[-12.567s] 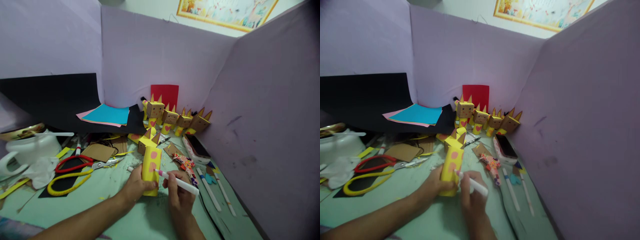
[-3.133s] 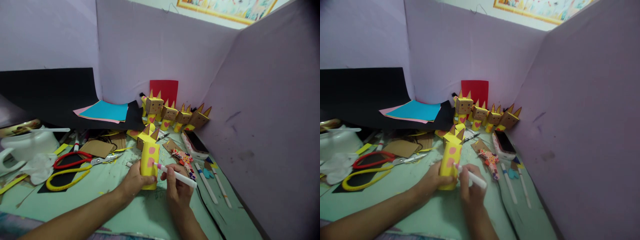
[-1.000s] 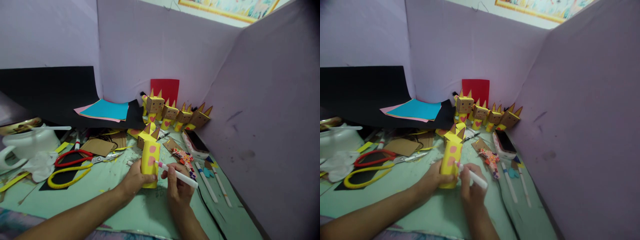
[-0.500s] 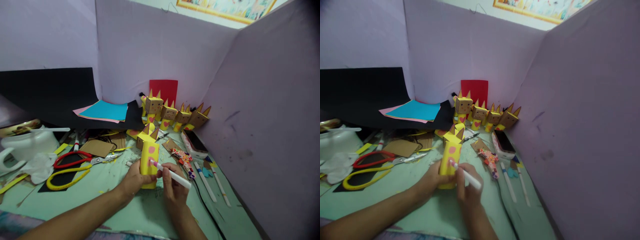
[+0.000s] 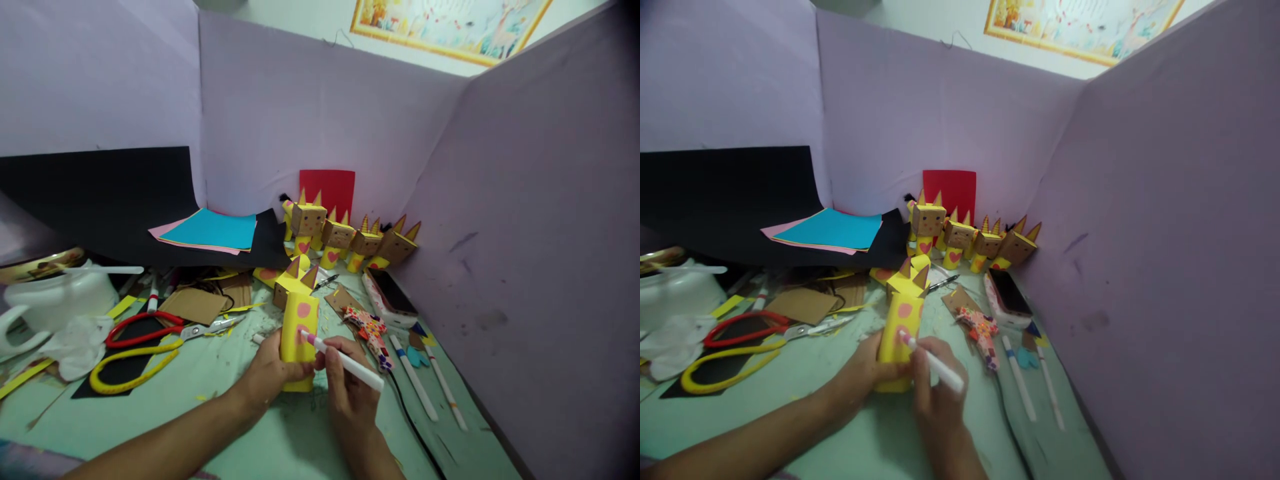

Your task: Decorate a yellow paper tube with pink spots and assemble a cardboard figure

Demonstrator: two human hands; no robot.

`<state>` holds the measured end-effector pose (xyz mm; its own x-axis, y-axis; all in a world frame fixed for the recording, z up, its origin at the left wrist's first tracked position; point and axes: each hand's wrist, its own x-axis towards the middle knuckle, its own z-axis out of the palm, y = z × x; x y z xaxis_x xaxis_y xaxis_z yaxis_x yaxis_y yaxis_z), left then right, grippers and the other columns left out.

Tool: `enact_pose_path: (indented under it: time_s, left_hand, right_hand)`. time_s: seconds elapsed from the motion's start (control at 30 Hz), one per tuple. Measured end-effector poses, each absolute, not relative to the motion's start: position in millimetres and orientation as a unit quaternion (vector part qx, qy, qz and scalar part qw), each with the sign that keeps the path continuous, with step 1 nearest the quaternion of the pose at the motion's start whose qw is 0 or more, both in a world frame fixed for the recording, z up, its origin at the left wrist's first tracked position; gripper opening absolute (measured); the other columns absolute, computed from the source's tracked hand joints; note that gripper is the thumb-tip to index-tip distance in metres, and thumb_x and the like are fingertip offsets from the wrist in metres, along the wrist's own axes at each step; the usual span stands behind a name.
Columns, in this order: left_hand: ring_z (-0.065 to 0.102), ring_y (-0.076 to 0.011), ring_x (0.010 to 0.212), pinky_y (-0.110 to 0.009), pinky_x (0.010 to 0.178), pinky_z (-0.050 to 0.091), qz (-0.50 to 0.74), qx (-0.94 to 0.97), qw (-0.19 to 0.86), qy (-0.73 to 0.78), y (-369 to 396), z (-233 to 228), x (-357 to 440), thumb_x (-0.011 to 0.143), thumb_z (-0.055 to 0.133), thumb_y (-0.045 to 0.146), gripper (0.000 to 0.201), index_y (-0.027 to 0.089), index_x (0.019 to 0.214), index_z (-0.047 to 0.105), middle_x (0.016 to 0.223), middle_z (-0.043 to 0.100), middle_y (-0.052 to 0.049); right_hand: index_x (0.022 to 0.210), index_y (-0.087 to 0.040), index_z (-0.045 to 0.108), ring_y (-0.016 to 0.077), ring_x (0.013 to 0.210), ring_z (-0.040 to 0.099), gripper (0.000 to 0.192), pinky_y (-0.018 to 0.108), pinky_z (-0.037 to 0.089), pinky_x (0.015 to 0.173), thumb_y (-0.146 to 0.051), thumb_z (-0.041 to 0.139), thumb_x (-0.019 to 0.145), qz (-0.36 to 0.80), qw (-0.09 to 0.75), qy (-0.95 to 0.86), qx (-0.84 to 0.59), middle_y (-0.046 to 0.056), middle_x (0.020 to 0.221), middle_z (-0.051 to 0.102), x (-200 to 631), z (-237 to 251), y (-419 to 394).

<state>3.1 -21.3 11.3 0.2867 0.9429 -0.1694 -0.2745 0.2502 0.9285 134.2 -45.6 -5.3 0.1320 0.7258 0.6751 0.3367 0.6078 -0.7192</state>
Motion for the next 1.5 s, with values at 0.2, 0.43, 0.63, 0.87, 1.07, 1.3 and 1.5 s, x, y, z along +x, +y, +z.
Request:
enact_pose_path:
  time_s: [0.2, 0.43, 0.63, 0.87, 1.07, 1.3, 1.5]
  left_hand:
    - [0.061, -0.0191, 0.071, -0.028, 0.063, 0.048, 0.447, 0.428, 0.681, 0.391, -21.1, 7.3, 1.4, 0.049, 0.083, 0.027, 0.051, 0.014, 0.092, 0.057, 0.079, 0.068, -0.004]
    - [0.062, -0.0196, 0.072, -0.029, 0.063, 0.049, 0.442, 0.418, 0.692, 0.388, -21.9, 11.7, 2.4, 0.048, 0.086, 0.029, 0.060, 0.013, 0.098, 0.057, 0.083, 0.069, -0.005]
    - [0.060, -0.0177, 0.067, -0.027, 0.060, 0.047, 0.444, 0.417, 0.685, 0.400, -20.2, 6.7, 2.3, 0.047, 0.085, 0.027, 0.055, 0.013, 0.093, 0.058, 0.077, 0.068, -0.004]
    - [0.062, -0.0188, 0.072, -0.027, 0.064, 0.048, 0.449, 0.407, 0.699, 0.381, -23.3, 16.8, 2.7, 0.047, 0.085, 0.022, 0.054, 0.015, 0.093, 0.060, 0.080, 0.069, -0.003]
    - [0.062, -0.0187, 0.070, -0.027, 0.062, 0.048, 0.452, 0.410, 0.690, 0.389, -23.5, 16.0, 1.9, 0.045, 0.086, 0.023, 0.051, 0.015, 0.089, 0.061, 0.077, 0.069, -0.003]
    - [0.061, -0.0180, 0.069, -0.027, 0.062, 0.048, 0.445, 0.412, 0.694, 0.388, -22.0, 15.8, 2.7, 0.045, 0.086, 0.023, 0.055, 0.014, 0.092, 0.060, 0.078, 0.069, -0.003]
    - [0.059, -0.0156, 0.064, -0.025, 0.059, 0.047, 0.444, 0.407, 0.693, 0.396, -21.2, 10.9, 1.7, 0.046, 0.085, 0.024, 0.050, 0.015, 0.088, 0.060, 0.073, 0.067, -0.001]
  right_hand:
    - [0.079, -0.018, 0.061, 0.0133, 0.056, 0.060, 0.021, 0.023, 0.048, 0.052, -0.026, 0.048, 0.093, 0.168, 0.635, -0.629, -0.416, 0.001, 0.064, 0.060, 134.0, -4.3, -46.9]
    - [0.090, -0.019, 0.064, 0.0130, 0.061, 0.060, 0.014, 0.024, 0.050, 0.056, -0.024, 0.051, 0.092, 0.169, 0.628, -0.632, -0.422, 0.001, 0.071, 0.062, 136.4, -7.5, -45.4]
    - [0.079, -0.017, 0.060, 0.0144, 0.059, 0.061, 0.022, 0.024, 0.047, 0.051, -0.029, 0.048, 0.093, 0.176, 0.631, -0.622, -0.428, 0.003, 0.066, 0.062, 133.2, -1.6, -48.7]
    - [0.085, -0.017, 0.063, 0.0151, 0.061, 0.061, 0.020, 0.025, 0.047, 0.052, -0.033, 0.050, 0.091, 0.178, 0.657, -0.592, -0.432, 0.004, 0.070, 0.064, 126.2, 2.0, -47.6]
    - [0.078, -0.017, 0.061, 0.0133, 0.052, 0.058, 0.024, 0.025, 0.046, 0.050, -0.036, 0.052, 0.090, 0.203, 0.657, -0.578, -0.439, 0.002, 0.062, 0.061, 126.7, -0.8, -48.7]
    - [0.083, -0.017, 0.062, 0.0141, 0.058, 0.059, 0.022, 0.025, 0.047, 0.052, -0.034, 0.051, 0.091, 0.198, 0.660, -0.578, -0.437, 0.003, 0.067, 0.062, 125.8, 2.0, -48.2]
    - [0.076, -0.017, 0.061, 0.0133, 0.054, 0.057, 0.025, 0.024, 0.044, 0.049, -0.037, 0.052, 0.090, 0.192, 0.661, -0.569, -0.451, 0.001, 0.061, 0.060, 125.5, 2.2, -49.3]
